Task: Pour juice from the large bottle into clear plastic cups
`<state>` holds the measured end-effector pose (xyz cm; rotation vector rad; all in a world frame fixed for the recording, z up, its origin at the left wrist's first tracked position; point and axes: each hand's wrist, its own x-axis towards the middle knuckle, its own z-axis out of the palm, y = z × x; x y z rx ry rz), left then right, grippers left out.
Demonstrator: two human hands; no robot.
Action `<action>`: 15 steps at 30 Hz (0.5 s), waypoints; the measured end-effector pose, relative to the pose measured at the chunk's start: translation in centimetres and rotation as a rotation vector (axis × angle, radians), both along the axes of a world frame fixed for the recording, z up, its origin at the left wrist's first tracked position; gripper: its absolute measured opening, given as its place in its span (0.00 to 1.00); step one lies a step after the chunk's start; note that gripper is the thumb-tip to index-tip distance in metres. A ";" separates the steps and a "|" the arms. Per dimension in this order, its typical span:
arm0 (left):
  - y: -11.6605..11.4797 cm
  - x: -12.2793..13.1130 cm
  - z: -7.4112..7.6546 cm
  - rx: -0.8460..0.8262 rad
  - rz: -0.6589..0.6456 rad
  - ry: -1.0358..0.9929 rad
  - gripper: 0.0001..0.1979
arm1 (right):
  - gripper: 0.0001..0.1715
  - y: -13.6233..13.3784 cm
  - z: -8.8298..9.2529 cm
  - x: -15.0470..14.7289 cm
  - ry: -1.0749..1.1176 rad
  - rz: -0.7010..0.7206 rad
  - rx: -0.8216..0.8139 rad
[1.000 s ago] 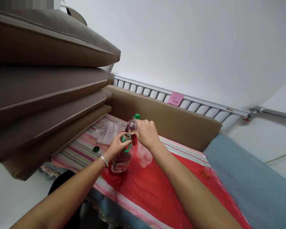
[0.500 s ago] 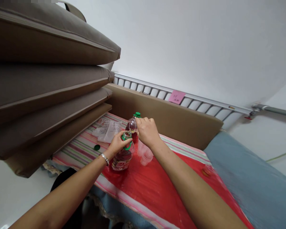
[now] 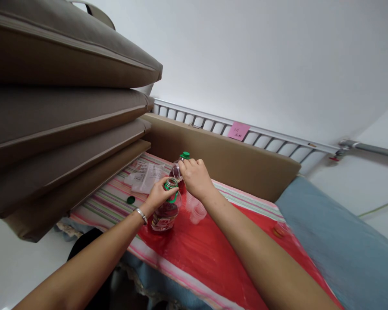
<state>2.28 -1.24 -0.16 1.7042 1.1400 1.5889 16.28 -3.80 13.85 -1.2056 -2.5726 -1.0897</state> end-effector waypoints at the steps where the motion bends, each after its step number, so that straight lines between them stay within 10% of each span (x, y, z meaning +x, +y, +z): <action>1: 0.0 0.0 0.0 -0.003 0.002 -0.001 0.17 | 0.17 0.0 -0.1 -0.1 -0.013 0.017 0.006; 9: -0.2 -0.1 0.3 -0.014 -0.016 -0.005 0.16 | 0.21 1.0 -0.4 0.0 0.149 0.174 -0.029; 15: -0.4 -0.4 0.8 -0.024 -0.037 -0.015 0.15 | 0.38 3.0 -5.7 7.7 1.487 -0.026 -0.282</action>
